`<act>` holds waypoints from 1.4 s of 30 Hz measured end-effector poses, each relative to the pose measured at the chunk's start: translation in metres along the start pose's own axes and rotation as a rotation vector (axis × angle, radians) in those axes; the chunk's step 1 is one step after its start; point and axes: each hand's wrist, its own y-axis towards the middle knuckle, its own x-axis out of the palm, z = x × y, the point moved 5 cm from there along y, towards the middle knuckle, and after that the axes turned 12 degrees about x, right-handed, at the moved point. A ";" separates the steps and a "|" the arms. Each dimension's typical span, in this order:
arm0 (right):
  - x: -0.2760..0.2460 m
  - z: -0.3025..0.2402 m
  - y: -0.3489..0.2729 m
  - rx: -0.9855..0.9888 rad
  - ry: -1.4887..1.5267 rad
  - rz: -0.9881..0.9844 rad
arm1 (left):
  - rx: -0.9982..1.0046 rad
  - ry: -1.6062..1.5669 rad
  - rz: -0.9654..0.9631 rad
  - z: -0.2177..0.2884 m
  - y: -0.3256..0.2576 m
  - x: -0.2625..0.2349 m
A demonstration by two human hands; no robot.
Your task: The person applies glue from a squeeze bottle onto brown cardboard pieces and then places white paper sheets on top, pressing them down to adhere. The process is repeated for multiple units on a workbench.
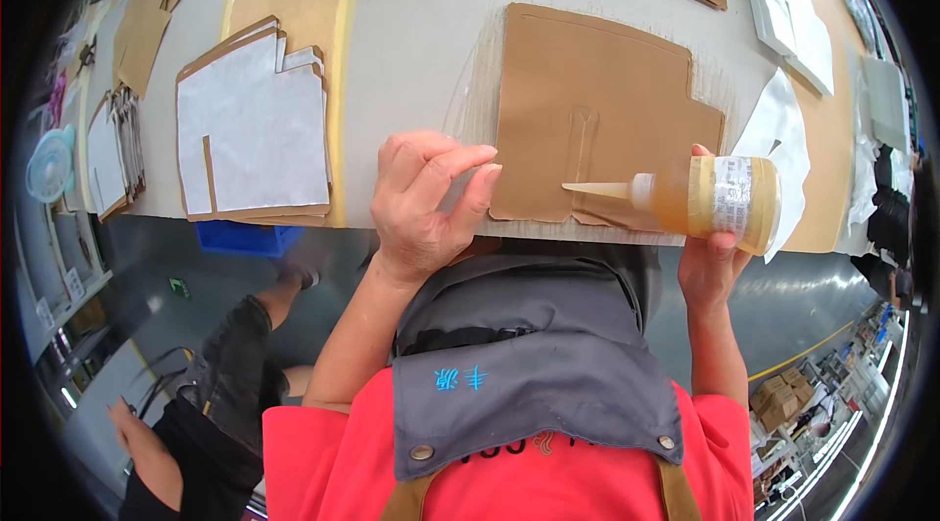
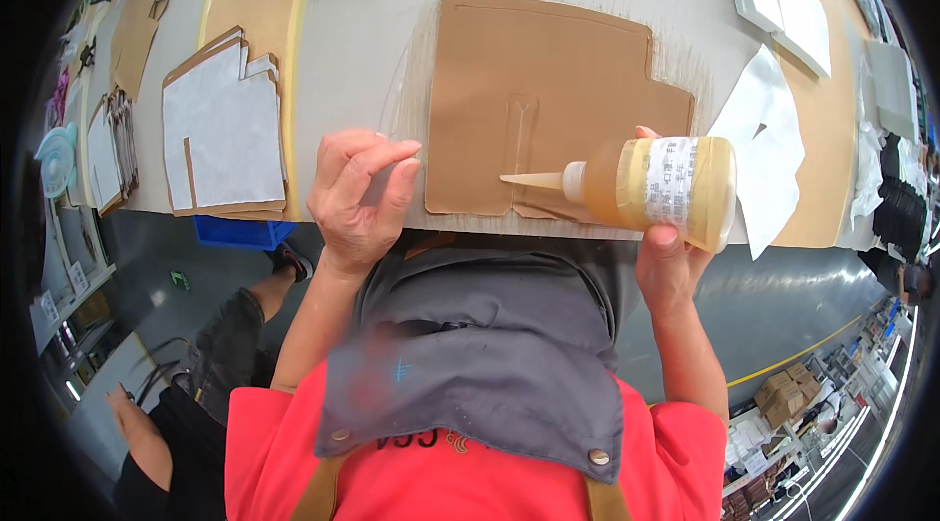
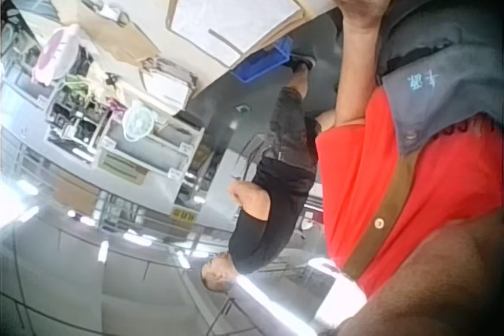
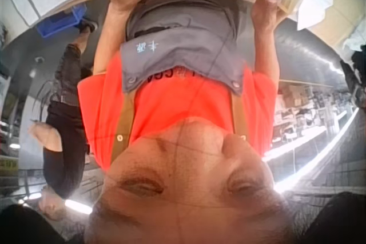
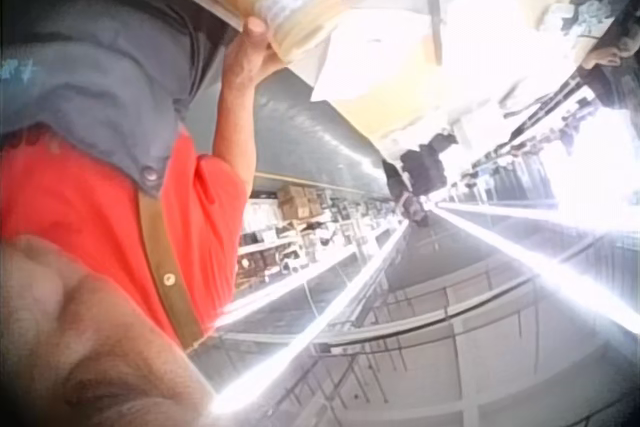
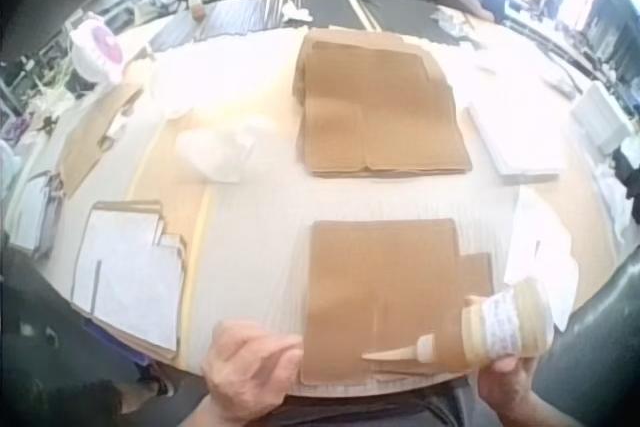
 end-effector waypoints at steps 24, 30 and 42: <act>0.047 0.014 -0.020 0.028 0.042 -0.006 | 0.017 -0.005 0.044 0.001 0.001 -0.002; 0.039 -0.010 0.023 0.225 0.554 -0.066 | -0.039 -0.031 0.098 0.000 0.003 -0.009; 0.056 -0.023 0.115 -0.071 0.195 -0.063 | 0.018 -0.037 0.034 -0.002 0.003 -0.008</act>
